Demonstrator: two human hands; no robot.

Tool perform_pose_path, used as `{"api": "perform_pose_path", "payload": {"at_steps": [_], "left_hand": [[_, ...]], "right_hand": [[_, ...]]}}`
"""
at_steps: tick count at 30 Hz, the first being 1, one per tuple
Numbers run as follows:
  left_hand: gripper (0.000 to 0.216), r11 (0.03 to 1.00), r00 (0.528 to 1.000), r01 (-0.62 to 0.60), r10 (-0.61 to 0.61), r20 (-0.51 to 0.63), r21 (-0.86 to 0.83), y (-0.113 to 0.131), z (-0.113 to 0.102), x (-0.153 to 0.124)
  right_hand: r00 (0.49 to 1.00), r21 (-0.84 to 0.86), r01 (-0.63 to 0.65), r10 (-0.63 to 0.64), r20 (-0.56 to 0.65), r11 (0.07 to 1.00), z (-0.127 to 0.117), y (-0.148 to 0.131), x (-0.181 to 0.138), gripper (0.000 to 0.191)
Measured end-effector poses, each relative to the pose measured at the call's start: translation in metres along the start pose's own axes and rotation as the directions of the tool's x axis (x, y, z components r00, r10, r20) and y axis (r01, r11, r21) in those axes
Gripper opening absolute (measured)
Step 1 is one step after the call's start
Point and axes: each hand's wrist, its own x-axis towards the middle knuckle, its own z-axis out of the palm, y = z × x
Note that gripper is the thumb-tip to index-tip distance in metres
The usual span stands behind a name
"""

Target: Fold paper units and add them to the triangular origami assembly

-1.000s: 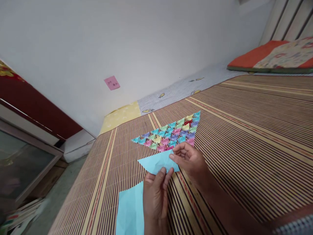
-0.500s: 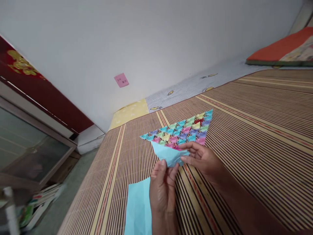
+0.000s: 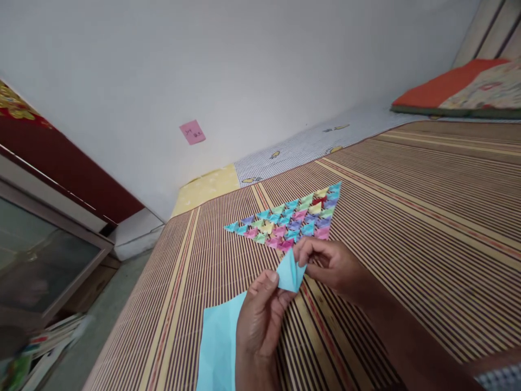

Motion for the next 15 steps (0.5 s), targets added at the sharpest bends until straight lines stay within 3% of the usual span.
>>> {"api": "perform_pose_path", "payload": {"at_steps": [3, 5, 7, 9, 12, 15], "left_hand": [[0.030, 0.998, 0.998, -0.053, 0.054, -0.021, 0.035, -0.003, 0.001, 0.001], [0.033, 0.980, 0.982, -0.167, 0.175, -0.068, 0.104, -0.005, 0.004, 0.000], [0.038, 0.920, 0.934, -0.306, 0.340, -0.109, 0.244, -0.007, 0.008, -0.001], [0.054, 0.847, 0.884, -0.390, 0.455, -0.111, 0.362, -0.008, 0.011, -0.003], [0.073, 0.824, 0.874, -0.404, 0.475, -0.097, 0.397, -0.009, 0.012, -0.004], [0.043, 0.824, 0.902, -0.347, 0.424, -0.080, 0.448, -0.011, 0.008, -0.002]], "right_hand": [[0.999, -0.024, -0.010, 0.009, -0.035, 1.000, -0.001, -0.004, 0.000, 0.009], [0.989, 0.022, -0.058, 0.061, -0.134, 0.998, 0.001, -0.005, 0.001, 0.021], [0.967, 0.086, -0.132, 0.147, -0.206, 0.988, 0.004, -0.002, 0.002, 0.033], [0.960, 0.129, -0.196, 0.217, -0.176, 0.972, 0.009, 0.003, 0.003, 0.040], [0.964, 0.161, -0.242, 0.256, -0.074, 0.957, 0.017, 0.011, 0.004, 0.035], [0.969, 0.161, -0.224, 0.237, -0.068, 0.961, 0.024, 0.015, 0.002, 0.021]]}}
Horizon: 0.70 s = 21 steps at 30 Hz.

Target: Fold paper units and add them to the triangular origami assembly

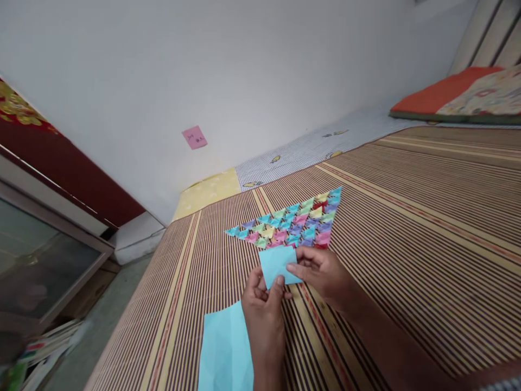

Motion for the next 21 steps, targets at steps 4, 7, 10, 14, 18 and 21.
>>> {"api": "perform_pose_path", "payload": {"at_steps": [4, 7, 10, 14, 18, 21], "left_hand": [[0.030, 0.995, 0.991, 0.101, -0.102, 0.083, 0.016, -0.004, -0.004, 0.004], [0.031, 0.984, 0.981, 0.174, -0.169, 0.095, -0.049, -0.005, -0.006, 0.005], [0.029, 0.972, 0.974, 0.215, -0.206, 0.097, -0.096, -0.005, -0.004, 0.005], [0.026, 0.942, 0.961, 0.262, -0.233, 0.149, -0.212, -0.003, 0.001, 0.004], [0.030, 0.929, 0.956, 0.271, -0.229, 0.183, -0.254, -0.002, 0.003, 0.003], [0.028, 0.938, 0.961, 0.257, -0.222, 0.164, -0.234, -0.003, 0.002, 0.003]], "right_hand": [[1.000, -0.122, 0.006, -0.008, -0.015, 0.993, -0.001, -0.004, -0.004, 0.023], [1.000, -0.260, 0.030, -0.031, 0.001, 0.965, -0.006, -0.009, -0.005, 0.020], [0.996, -0.353, 0.088, -0.086, 0.021, 0.932, -0.008, -0.012, -0.005, 0.019], [0.983, -0.328, 0.115, -0.156, -0.100, 0.938, -0.006, -0.010, -0.004, 0.014], [0.940, -0.418, 0.204, -0.296, -0.168, 0.885, -0.005, -0.014, -0.005, 0.020], [0.919, -0.477, 0.302, -0.385, -0.084, 0.825, -0.005, -0.019, -0.006, 0.007]]}}
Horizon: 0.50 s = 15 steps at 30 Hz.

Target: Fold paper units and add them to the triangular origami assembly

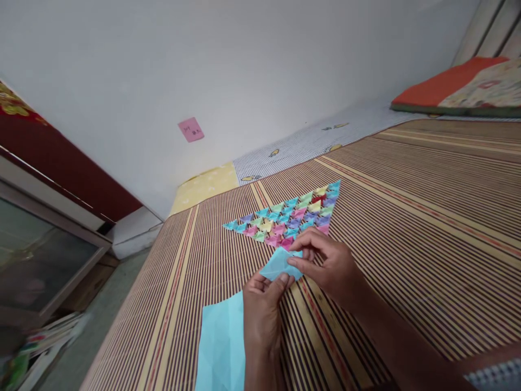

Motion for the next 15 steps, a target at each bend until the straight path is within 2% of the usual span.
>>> {"api": "perform_pose_path", "payload": {"at_steps": [4, 9, 15], "left_hand": [[0.022, 0.999, 1.000, -0.017, 0.018, -0.018, 0.034, -0.0027, -0.0029, 0.0014], [0.023, 0.999, 0.999, -0.027, 0.027, -0.023, 0.022, -0.0035, -0.0036, 0.0026], [0.016, 0.974, 0.997, -0.035, 0.020, -0.069, -0.224, 0.0041, 0.0007, 0.0004]], "right_hand": [[0.995, 0.022, 0.069, -0.071, 0.071, 0.997, -0.0021, -0.0023, 0.0001, 0.005], [0.984, -0.005, 0.095, -0.093, 0.150, 0.995, -0.0026, -0.0004, -0.0004, 0.007], [0.970, 0.002, 0.066, -0.065, 0.234, 0.998, 0.0033, 0.0049, -0.0029, 0.019]]}}
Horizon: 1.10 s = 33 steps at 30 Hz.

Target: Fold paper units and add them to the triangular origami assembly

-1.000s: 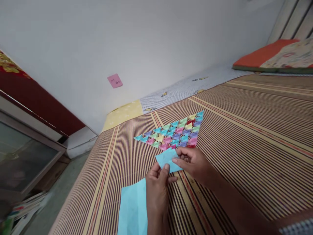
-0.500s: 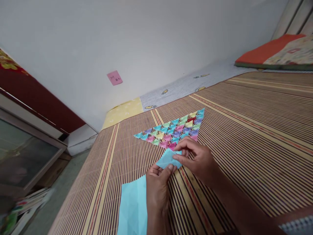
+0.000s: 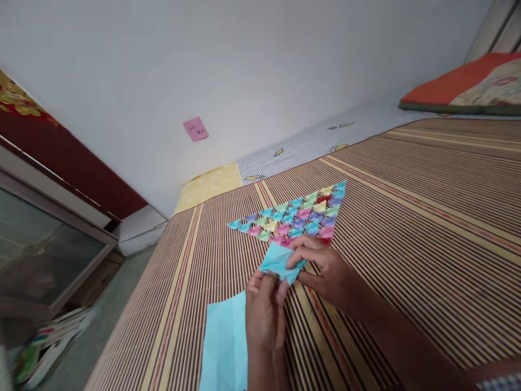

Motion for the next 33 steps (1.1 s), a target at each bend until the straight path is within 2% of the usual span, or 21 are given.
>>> {"api": "perform_pose_path", "payload": {"at_steps": [4, 8, 12, 17, 22, 27, 33], "left_hand": [[0.016, 0.990, 0.999, 0.039, -0.035, 0.034, -0.135, 0.004, 0.000, -0.001], [0.016, 0.992, 0.994, 0.091, -0.085, 0.069, -0.087, 0.007, -0.005, 0.000], [0.018, 0.988, 0.989, 0.129, -0.123, 0.077, -0.079, 0.012, -0.010, -0.001], [0.019, 0.992, 0.988, 0.128, -0.129, 0.082, 0.014, 0.017, -0.011, -0.003], [0.022, 0.998, 0.997, 0.066, -0.065, 0.042, -0.020, 0.015, -0.005, 0.003], [0.021, 1.000, 1.000, -0.017, 0.016, 0.014, 0.017, 0.014, -0.009, 0.002], [0.021, 0.965, 0.992, -0.129, 0.127, 0.022, 0.228, 0.012, -0.016, 0.000]], "right_hand": [[0.999, 0.014, 0.028, -0.028, 0.031, 1.000, 0.004, 0.003, 0.000, 0.020], [0.994, -0.070, 0.109, -0.109, 0.011, 0.992, 0.005, 0.006, -0.001, 0.028], [0.976, -0.178, 0.216, -0.206, 0.071, 0.960, 0.004, 0.007, -0.002, 0.025], [0.972, -0.206, 0.236, -0.229, 0.058, 0.949, 0.005, 0.008, -0.004, 0.021], [0.962, -0.232, 0.273, -0.261, 0.079, 0.934, 0.007, 0.001, -0.004, 0.028], [0.979, -0.125, 0.196, -0.186, 0.085, 0.973, 0.004, -0.014, -0.004, 0.023], [0.986, -0.104, 0.162, -0.158, 0.047, 0.981, 0.000, -0.017, -0.003, 0.023]]}}
